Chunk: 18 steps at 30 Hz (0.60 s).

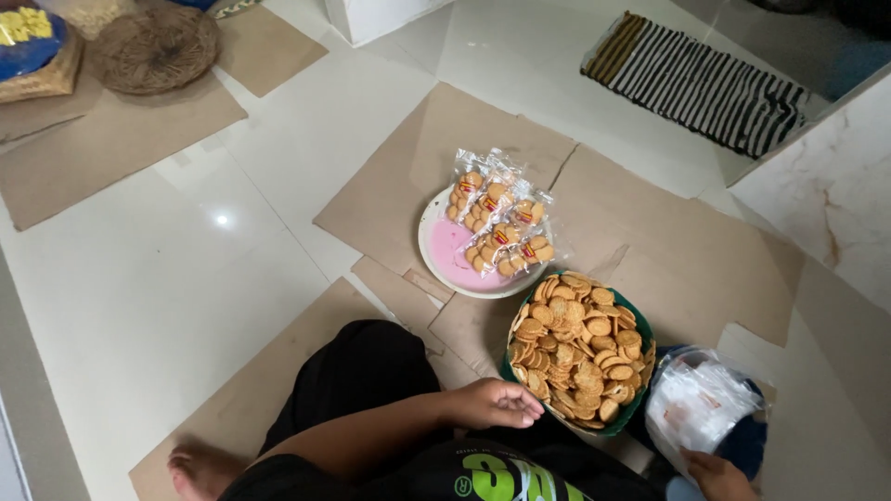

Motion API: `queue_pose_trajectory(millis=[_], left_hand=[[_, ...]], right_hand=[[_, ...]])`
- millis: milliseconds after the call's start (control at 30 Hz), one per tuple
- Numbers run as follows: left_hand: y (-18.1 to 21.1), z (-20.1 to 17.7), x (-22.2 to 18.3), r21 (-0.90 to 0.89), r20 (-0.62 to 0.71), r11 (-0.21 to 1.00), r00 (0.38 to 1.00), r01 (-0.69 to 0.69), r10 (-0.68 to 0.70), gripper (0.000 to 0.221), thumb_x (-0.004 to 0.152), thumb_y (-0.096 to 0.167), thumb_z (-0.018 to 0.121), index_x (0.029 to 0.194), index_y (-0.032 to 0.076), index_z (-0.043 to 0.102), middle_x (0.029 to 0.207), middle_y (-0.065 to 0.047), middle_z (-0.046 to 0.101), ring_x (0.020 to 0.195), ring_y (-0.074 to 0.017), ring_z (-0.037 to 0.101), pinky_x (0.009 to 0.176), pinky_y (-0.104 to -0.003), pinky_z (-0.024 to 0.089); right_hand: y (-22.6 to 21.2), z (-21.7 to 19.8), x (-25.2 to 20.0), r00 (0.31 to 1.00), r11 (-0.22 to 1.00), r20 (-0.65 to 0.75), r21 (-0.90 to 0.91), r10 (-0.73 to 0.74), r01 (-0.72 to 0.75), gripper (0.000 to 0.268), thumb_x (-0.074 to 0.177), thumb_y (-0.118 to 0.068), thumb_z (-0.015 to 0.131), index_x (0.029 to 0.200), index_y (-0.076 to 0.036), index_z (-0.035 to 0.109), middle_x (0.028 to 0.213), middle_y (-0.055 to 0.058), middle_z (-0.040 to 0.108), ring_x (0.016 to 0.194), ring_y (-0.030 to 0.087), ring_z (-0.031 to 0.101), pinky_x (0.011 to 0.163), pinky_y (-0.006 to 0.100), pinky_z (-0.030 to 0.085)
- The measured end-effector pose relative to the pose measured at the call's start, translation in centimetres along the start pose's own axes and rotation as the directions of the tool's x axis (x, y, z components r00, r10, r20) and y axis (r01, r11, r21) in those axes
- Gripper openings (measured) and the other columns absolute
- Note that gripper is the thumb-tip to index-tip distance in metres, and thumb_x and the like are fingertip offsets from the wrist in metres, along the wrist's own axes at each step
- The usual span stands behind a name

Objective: Manually picking up individual cookies from a bowl and placing them into small plastic bags for packaging.

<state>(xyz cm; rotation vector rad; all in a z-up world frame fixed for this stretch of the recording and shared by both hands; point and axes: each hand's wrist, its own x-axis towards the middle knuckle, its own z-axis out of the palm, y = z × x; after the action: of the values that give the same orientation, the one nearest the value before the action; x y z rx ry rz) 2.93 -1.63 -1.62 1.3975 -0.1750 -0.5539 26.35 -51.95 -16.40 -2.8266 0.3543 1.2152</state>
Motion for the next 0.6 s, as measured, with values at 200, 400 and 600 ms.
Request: queue_pose_trajectory(millis=[200, 400, 600], left_hand=[[1.9, -0.1, -0.5, 0.002, -0.045, 1.000, 0.999, -0.002, 0.002, 0.038, 0.096, 0.022, 0.066, 0.132, 0.010, 0.062, 0.132, -0.009, 0.068, 0.125, -0.0177, 0.064, 0.113, -0.032, 0.048], [3.5, 0.5, -0.4, -0.077, -0.053, 0.996, 0.998, 0.037, -0.041, 0.034, 0.099, 0.024, 0.062, 0.130, 0.009, 0.062, 0.131, -0.012, 0.068, 0.113, -0.0211, 0.070, 0.103, -0.033, 0.053], [3.2, 0.8, 2.8, -0.239, 0.030, 0.971, 1.000, 0.001, 0.006, 0.038, 0.104, 0.021, 0.054, 0.139, 0.005, 0.056, 0.132, -0.017, 0.064, 0.117, -0.0244, 0.066, 0.103, -0.033, 0.056]], right_hand=[[0.6, -1.1, -3.5, 0.977, 0.993, -0.213, 0.116, 0.017, 0.008, 0.035, 0.094, -0.050, 0.072, 0.117, -0.030, 0.090, 0.123, -0.002, 0.085, 0.113, 0.015, 0.075, 0.093, 0.028, 0.050], [-3.6, -5.2, -13.5, 0.942, 0.961, -0.251, 0.219, 0.222, -0.168, 0.036, 0.108, -0.027, 0.052, 0.133, -0.026, 0.079, 0.130, 0.016, 0.077, 0.110, 0.035, 0.075, 0.094, 0.043, 0.056], [-2.5, -5.7, -15.4, 0.599, 0.983, -0.796, -0.167, -0.089, -0.075, 0.040, 0.094, -0.024, 0.052, 0.125, -0.035, 0.074, 0.106, 0.006, 0.079, 0.086, 0.040, 0.079, 0.064, 0.049, 0.060]])
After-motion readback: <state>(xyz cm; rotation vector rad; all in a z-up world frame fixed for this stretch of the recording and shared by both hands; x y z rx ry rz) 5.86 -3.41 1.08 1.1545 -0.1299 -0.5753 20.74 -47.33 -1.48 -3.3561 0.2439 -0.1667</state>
